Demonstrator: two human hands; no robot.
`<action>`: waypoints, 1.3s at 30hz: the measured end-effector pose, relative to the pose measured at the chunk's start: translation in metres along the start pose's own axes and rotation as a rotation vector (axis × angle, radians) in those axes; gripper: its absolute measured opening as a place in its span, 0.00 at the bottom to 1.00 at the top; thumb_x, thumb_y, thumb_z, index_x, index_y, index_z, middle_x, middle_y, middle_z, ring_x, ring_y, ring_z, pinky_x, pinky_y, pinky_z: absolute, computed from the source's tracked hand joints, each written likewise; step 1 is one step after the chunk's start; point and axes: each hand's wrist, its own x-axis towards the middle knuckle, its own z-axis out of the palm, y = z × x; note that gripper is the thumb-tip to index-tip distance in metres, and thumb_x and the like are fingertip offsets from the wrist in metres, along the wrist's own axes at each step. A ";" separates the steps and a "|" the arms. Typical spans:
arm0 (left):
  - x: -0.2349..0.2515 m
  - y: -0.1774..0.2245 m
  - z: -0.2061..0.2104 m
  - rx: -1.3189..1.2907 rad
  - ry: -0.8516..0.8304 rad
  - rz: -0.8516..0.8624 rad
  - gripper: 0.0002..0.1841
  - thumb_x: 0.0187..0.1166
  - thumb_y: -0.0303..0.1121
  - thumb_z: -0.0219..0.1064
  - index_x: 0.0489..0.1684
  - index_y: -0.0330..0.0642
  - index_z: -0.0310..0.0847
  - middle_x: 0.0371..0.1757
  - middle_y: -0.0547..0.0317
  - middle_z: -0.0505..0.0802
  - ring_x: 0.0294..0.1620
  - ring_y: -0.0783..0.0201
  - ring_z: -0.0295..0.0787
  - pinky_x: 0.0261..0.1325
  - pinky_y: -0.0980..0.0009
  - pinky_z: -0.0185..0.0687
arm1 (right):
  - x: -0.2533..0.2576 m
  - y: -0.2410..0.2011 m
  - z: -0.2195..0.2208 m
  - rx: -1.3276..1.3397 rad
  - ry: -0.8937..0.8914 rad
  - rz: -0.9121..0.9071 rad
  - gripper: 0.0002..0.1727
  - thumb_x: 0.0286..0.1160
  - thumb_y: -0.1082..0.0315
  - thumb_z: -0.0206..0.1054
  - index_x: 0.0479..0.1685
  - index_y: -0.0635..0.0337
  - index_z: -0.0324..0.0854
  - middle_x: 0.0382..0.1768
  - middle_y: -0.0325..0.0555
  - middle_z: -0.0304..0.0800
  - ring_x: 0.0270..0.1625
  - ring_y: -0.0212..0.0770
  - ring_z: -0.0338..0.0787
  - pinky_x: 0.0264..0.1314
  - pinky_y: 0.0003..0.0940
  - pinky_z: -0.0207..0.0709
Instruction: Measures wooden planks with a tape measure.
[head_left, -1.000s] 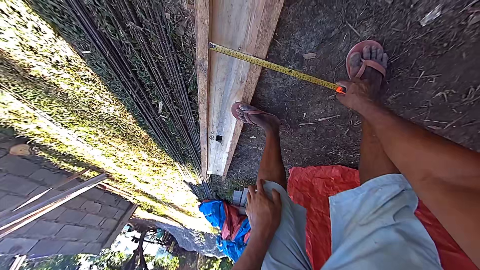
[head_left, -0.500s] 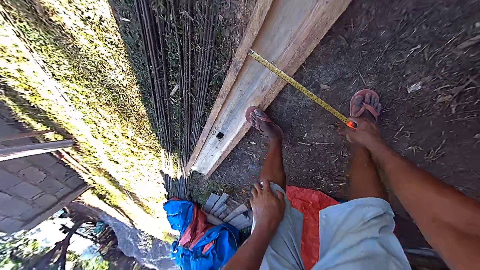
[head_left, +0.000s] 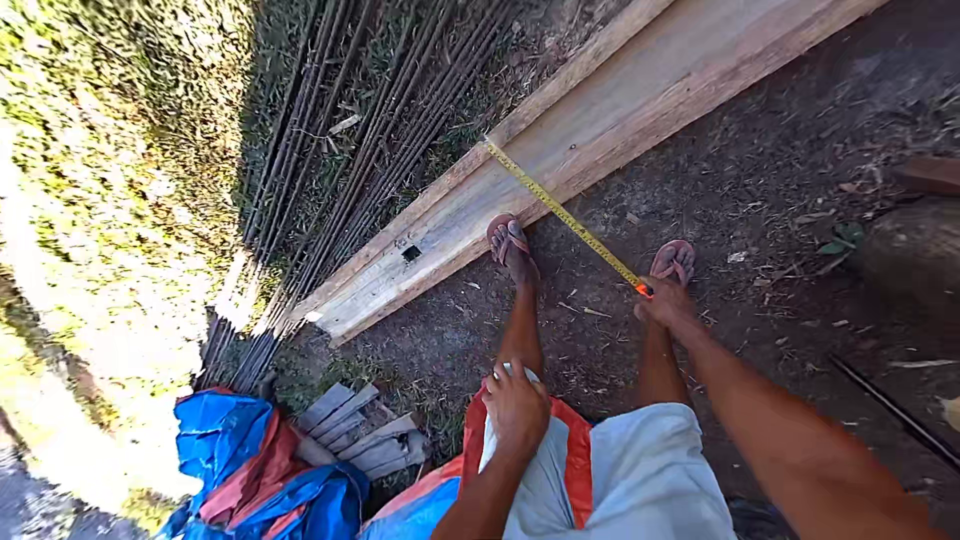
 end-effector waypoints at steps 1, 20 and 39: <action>-0.001 0.000 -0.001 -0.010 0.015 0.013 0.35 0.79 0.54 0.59 0.85 0.48 0.69 0.82 0.35 0.75 0.78 0.34 0.74 0.67 0.36 0.76 | -0.006 -0.008 -0.003 0.002 0.005 -0.012 0.29 0.83 0.58 0.64 0.84 0.53 0.74 0.78 0.60 0.79 0.83 0.60 0.75 0.86 0.60 0.63; -0.004 -0.060 -0.049 -0.692 0.177 0.404 0.17 0.88 0.38 0.60 0.65 0.37 0.85 0.57 0.37 0.93 0.62 0.39 0.89 0.68 0.36 0.78 | -0.227 -0.060 -0.132 0.316 0.251 -0.111 0.32 0.80 0.52 0.67 0.83 0.50 0.74 0.73 0.58 0.84 0.76 0.56 0.82 0.81 0.60 0.71; -0.148 -0.096 0.026 -1.092 0.297 0.359 0.16 0.90 0.31 0.58 0.63 0.25 0.80 0.50 0.36 0.90 0.45 0.53 0.86 0.52 0.54 0.82 | -0.349 0.241 -0.180 1.168 0.684 0.152 0.28 0.87 0.54 0.64 0.77 0.64 0.75 0.73 0.68 0.79 0.77 0.62 0.78 0.78 0.64 0.69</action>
